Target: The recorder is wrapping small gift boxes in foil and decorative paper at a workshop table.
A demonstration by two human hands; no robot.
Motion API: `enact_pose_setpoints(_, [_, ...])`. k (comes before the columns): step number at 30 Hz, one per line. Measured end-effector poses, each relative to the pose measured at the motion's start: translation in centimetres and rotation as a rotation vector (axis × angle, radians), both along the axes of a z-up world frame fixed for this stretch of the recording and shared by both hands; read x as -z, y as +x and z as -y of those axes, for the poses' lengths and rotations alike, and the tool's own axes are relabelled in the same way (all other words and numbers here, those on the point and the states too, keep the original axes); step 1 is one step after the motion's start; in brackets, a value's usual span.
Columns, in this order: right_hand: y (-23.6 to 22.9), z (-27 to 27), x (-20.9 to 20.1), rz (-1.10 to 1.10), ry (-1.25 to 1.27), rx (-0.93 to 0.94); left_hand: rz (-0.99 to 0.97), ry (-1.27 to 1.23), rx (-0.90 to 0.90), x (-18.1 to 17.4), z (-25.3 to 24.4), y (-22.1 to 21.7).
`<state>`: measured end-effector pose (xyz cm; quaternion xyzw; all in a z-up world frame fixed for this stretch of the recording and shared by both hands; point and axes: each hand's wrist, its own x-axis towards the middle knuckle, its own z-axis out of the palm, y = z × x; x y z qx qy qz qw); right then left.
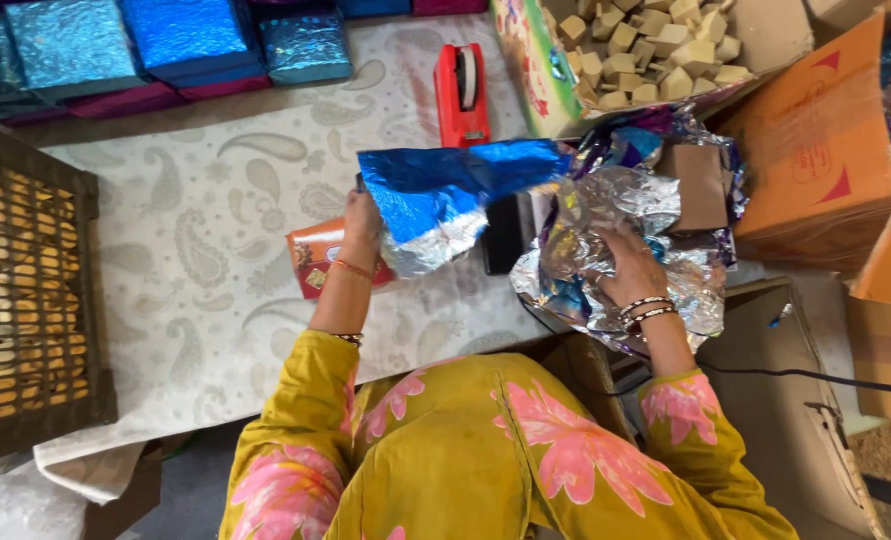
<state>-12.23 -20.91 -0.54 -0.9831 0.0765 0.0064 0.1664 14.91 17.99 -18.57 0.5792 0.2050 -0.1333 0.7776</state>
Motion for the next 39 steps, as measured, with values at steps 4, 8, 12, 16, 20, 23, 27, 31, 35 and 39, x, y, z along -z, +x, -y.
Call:
enact_pose_setpoints(4, [0.6, 0.0, 0.7, -0.039, -0.044, 0.012, 0.036, -0.065, -0.019, -1.5, -4.4, 0.1])
enact_pose_setpoints(8, [0.6, -0.1, 0.5, -0.077, -0.044, 0.034, 0.166, 0.264, 0.040, -0.5, -5.5, 0.3])
enact_pose_setpoints(12, [0.5, -0.6, 0.2, -0.083, -0.049, 0.078, 0.206, 0.923, 0.255, -14.8, -3.3, -3.7])
enact_pose_setpoints(16, [0.9, -2.2, -1.3, -0.133, -0.061, 0.150, 0.742, 1.148, 0.188, -17.5, -1.9, -5.5])
enact_pose_setpoints(20, [1.2, -2.6, -1.7, -0.112, -0.066, 0.160, 1.201, 1.312, 0.386, -20.9, 0.0, -7.3])
enact_pose_setpoints(23, [1.2, -2.3, -1.3, -0.105, -0.084, 0.162, 1.386, 1.105, 0.572, -19.1, 1.4, -6.9])
enact_pose_setpoints(27, [0.9, -1.5, -0.7, -0.101, -0.063, 0.157, 1.353, 0.891, 0.756, -16.0, 3.5, -6.1])
enact_pose_setpoints(31, [0.3, -0.2, 1.0, -0.070, -0.132, 0.124, 1.232, 0.801, 0.726, -21.1, 5.6, -7.6])
enact_pose_setpoints(35, [0.5, -1.5, -1.1, 0.024, -0.043, 0.069, 1.157, 0.757, 0.756, -28.6, 8.0, -9.7])
enact_pose_setpoints(39, [1.1, -2.5, -2.6, -0.080, 0.003, 0.160, 1.421, 0.510, 0.803, -30.9, 12.0, -13.0])
